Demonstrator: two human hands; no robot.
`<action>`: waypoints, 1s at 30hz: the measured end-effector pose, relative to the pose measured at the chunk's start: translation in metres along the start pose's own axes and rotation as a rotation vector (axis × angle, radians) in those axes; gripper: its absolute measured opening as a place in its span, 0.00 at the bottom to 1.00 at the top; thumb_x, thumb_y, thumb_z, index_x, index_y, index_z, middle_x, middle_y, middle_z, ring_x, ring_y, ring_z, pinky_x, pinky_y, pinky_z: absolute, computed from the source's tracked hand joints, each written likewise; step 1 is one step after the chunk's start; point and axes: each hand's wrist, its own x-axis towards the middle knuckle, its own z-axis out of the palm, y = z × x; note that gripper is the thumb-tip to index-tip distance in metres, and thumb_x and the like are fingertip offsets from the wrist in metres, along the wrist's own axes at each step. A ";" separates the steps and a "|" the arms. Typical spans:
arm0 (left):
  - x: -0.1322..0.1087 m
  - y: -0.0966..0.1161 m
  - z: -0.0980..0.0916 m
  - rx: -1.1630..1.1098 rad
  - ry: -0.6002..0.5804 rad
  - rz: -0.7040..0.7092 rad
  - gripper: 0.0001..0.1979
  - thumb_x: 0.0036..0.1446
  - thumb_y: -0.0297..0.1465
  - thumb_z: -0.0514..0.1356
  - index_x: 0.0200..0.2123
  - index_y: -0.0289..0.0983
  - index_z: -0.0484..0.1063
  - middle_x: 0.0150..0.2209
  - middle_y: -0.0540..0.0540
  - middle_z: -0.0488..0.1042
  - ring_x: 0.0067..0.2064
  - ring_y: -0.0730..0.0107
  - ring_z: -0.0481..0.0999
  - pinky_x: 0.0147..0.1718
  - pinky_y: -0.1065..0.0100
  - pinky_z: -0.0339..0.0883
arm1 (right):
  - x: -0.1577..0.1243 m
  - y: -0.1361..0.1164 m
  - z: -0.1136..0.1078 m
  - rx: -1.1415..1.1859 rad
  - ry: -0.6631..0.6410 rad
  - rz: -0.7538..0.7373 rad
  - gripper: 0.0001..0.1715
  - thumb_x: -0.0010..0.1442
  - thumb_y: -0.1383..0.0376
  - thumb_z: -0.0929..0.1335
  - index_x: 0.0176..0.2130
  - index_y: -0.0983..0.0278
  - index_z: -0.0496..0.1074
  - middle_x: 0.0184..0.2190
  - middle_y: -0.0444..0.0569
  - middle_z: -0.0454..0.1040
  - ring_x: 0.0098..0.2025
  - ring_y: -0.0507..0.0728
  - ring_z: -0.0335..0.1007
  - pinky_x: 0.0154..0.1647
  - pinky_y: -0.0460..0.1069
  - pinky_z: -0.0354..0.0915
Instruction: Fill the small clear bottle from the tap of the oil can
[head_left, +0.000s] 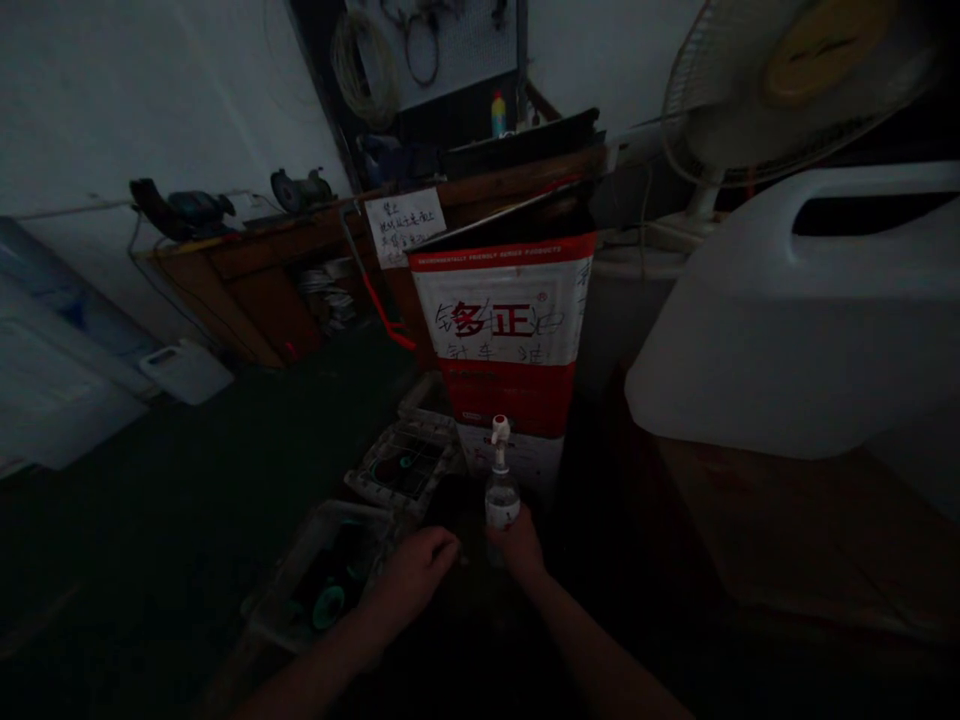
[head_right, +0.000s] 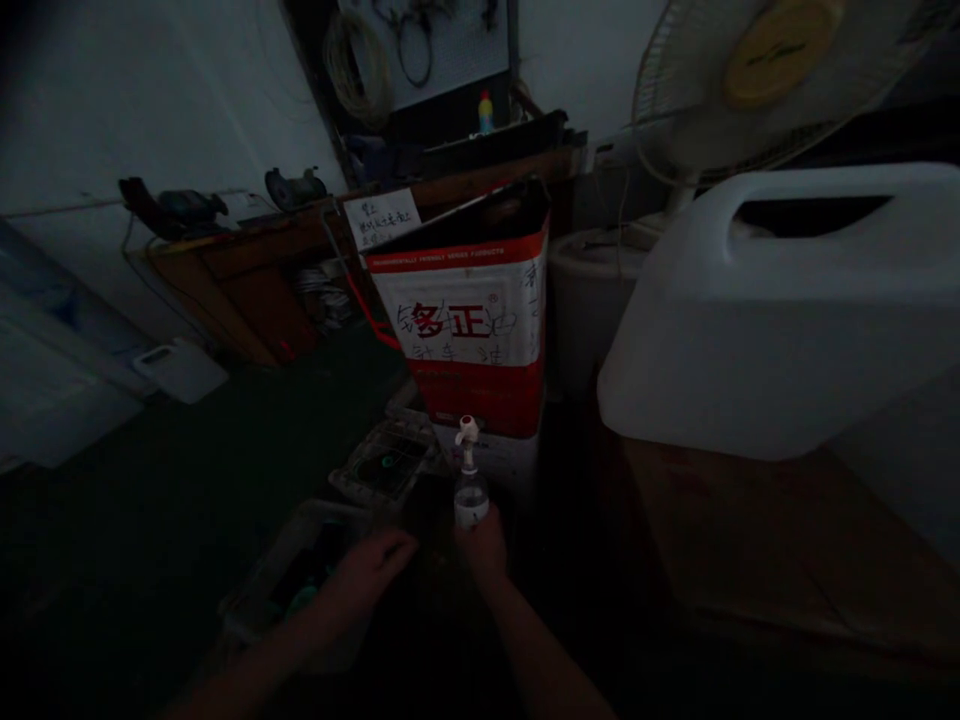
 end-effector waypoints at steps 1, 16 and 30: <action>0.008 0.009 -0.007 0.069 0.019 0.043 0.15 0.60 0.36 0.48 0.36 0.37 0.73 0.38 0.47 0.76 0.41 0.66 0.74 0.43 0.66 0.65 | 0.001 0.000 -0.002 0.008 -0.002 0.002 0.36 0.45 0.64 0.69 0.52 0.71 0.58 0.46 0.61 0.71 0.46 0.62 0.71 0.42 0.51 0.66; 0.108 0.117 -0.028 1.089 0.086 0.567 0.14 0.60 0.26 0.50 0.49 0.39 0.65 0.41 0.45 0.73 0.39 0.62 0.75 0.34 0.65 0.70 | 0.016 0.022 -0.024 -0.008 0.060 -0.052 0.39 0.44 0.66 0.68 0.55 0.66 0.57 0.50 0.59 0.68 0.49 0.61 0.68 0.46 0.50 0.65; 0.139 0.148 -0.022 1.326 0.017 0.802 0.09 0.58 0.24 0.52 0.39 0.35 0.69 0.51 0.42 0.68 0.41 0.63 0.72 0.33 0.65 0.66 | 0.019 0.022 -0.044 0.022 0.053 -0.047 0.33 0.44 0.67 0.68 0.51 0.65 0.60 0.47 0.58 0.69 0.48 0.62 0.69 0.44 0.52 0.64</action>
